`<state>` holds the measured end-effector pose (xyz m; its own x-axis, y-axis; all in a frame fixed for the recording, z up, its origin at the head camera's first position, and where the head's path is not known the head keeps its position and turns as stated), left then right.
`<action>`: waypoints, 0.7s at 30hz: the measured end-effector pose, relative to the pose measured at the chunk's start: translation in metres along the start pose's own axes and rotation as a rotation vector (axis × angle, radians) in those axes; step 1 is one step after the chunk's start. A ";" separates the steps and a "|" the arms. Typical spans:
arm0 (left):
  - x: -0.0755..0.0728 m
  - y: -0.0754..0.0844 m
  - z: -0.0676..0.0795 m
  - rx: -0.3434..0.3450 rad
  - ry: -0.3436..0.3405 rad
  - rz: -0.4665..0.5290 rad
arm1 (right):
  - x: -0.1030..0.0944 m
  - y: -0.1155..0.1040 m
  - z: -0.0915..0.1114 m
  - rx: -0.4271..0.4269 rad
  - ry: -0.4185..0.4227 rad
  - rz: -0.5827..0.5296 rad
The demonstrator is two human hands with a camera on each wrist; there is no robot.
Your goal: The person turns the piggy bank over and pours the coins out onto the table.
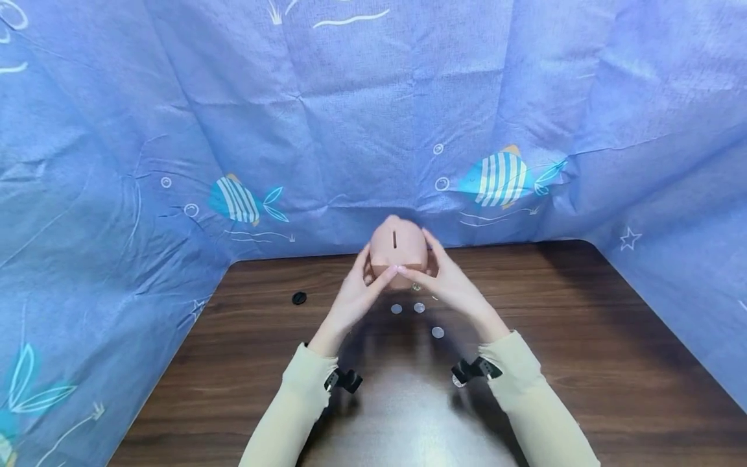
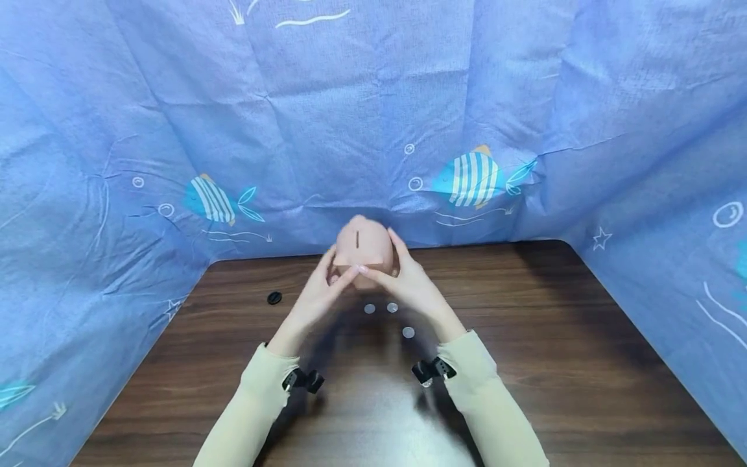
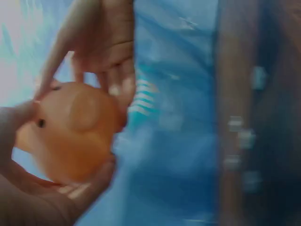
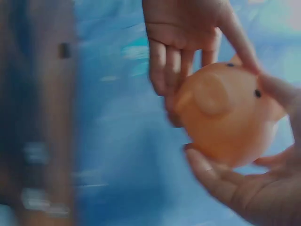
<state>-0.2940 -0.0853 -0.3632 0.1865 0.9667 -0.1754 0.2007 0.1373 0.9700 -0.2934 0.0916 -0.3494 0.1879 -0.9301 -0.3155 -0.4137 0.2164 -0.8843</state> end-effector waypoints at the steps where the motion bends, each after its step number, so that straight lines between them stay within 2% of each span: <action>1: -0.002 0.018 0.009 0.111 0.018 -0.026 | -0.004 -0.021 0.006 -0.121 0.038 0.037; 2: -0.003 0.039 0.021 0.252 0.031 -0.058 | -0.008 -0.043 0.014 -0.267 0.076 0.075; 4: -0.004 0.075 0.048 0.577 0.065 -0.149 | -0.013 -0.084 0.034 -0.582 0.135 0.097; 6: -0.003 0.101 0.075 0.879 0.059 -0.201 | -0.013 -0.112 0.053 -0.884 0.156 0.094; 7: -0.002 0.108 0.085 0.996 0.063 -0.230 | -0.013 -0.119 0.060 -0.999 0.156 0.090; 8: -0.001 0.113 0.092 1.074 0.067 -0.256 | -0.012 -0.122 0.064 -1.065 0.149 0.082; 9: -0.001 0.113 0.093 1.097 0.078 -0.277 | -0.012 -0.121 0.064 -1.083 0.140 0.063; 10: -0.001 0.111 0.090 1.067 0.068 -0.275 | -0.011 -0.116 0.061 -1.061 0.139 0.056; 11: -0.002 0.106 0.082 0.984 0.065 -0.268 | -0.011 -0.108 0.053 -0.983 0.128 0.037; 12: -0.002 0.098 0.071 0.867 0.069 -0.257 | -0.010 -0.095 0.044 -0.864 0.115 0.014; 13: -0.003 0.087 0.059 0.720 0.073 -0.243 | -0.009 -0.080 0.033 -0.722 0.092 -0.023; 15: -0.003 0.053 0.033 0.388 0.080 -0.252 | -0.003 -0.040 0.014 -0.379 0.054 -0.055; 17: -0.001 0.012 0.012 0.079 0.038 -0.272 | 0.007 0.003 0.001 -0.058 -0.011 -0.101; 18: 0.002 -0.008 0.005 -0.033 0.000 -0.287 | 0.012 0.024 -0.002 0.069 -0.046 -0.101; 19: 0.004 -0.026 0.000 -0.126 -0.044 -0.310 | 0.018 0.041 -0.003 0.169 -0.084 -0.104; 21: 0.008 -0.051 -0.006 -0.237 -0.122 -0.326 | 0.026 0.066 -0.003 0.291 -0.139 -0.103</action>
<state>-0.3089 -0.0830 -0.4134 0.2655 0.8333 -0.4848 0.0445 0.4918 0.8696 -0.3188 0.0807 -0.4144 0.3439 -0.9064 -0.2453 -0.1184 0.2173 -0.9689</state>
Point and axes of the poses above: each hand's wrist, its own z-axis away from the middle knuckle, its own x-axis out of the palm, y = z × x, the point moved 6 cm from there along -z, towards the middle knuckle, and after that the axes turned 6 degrees about -x, right-handed, at the moved point
